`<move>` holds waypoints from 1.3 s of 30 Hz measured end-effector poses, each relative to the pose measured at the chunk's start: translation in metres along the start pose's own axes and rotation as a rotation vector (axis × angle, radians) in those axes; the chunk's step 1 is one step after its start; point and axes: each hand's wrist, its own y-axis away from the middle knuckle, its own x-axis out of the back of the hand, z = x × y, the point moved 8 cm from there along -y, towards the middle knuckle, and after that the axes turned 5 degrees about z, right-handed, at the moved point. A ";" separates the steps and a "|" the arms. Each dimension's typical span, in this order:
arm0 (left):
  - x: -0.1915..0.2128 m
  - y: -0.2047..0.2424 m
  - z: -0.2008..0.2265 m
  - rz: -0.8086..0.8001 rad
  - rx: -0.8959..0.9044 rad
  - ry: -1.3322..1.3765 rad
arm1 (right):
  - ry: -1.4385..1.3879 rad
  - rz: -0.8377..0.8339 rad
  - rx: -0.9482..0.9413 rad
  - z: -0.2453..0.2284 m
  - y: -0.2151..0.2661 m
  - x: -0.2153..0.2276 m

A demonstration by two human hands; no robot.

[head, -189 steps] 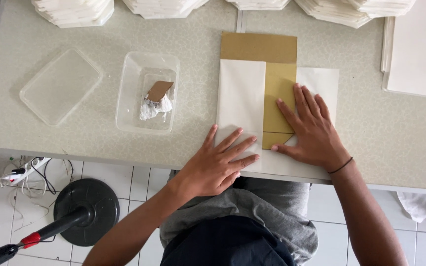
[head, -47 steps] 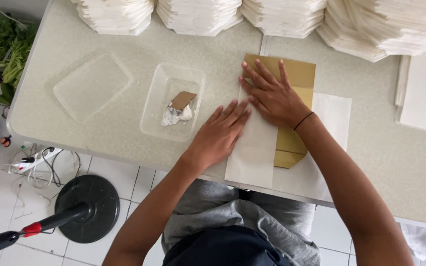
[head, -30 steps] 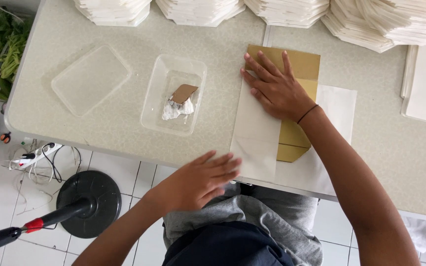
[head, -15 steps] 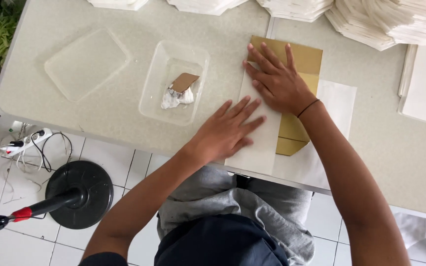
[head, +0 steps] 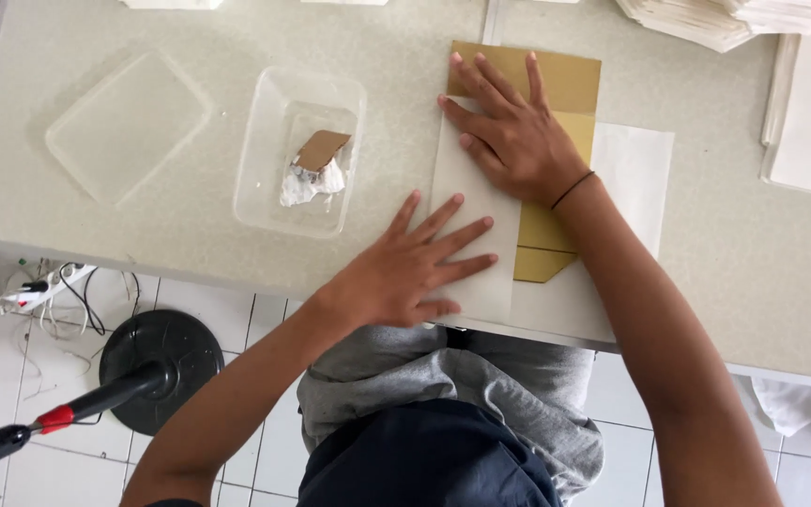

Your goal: The person folds a white sheet of paper over a small cardboard template on a table. They smooth the paper with their hands, fold the sides over the template, and press down to crease the folds.

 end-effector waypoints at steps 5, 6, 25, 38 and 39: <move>0.003 -0.016 0.026 0.033 -0.134 0.040 | -0.098 0.090 0.018 0.001 0.002 0.006; 0.005 -0.019 0.031 0.046 -0.154 0.010 | -0.108 0.129 0.030 0.000 0.003 0.010; 0.001 -0.014 0.047 0.102 0.041 -0.205 | -0.496 0.814 -0.200 0.030 0.024 0.070; -0.009 -0.007 0.049 0.061 0.072 -0.050 | -0.588 0.794 -0.198 0.042 0.027 0.063; -0.007 -0.006 0.050 0.074 0.075 -0.012 | -0.554 0.785 -0.231 0.040 0.030 0.067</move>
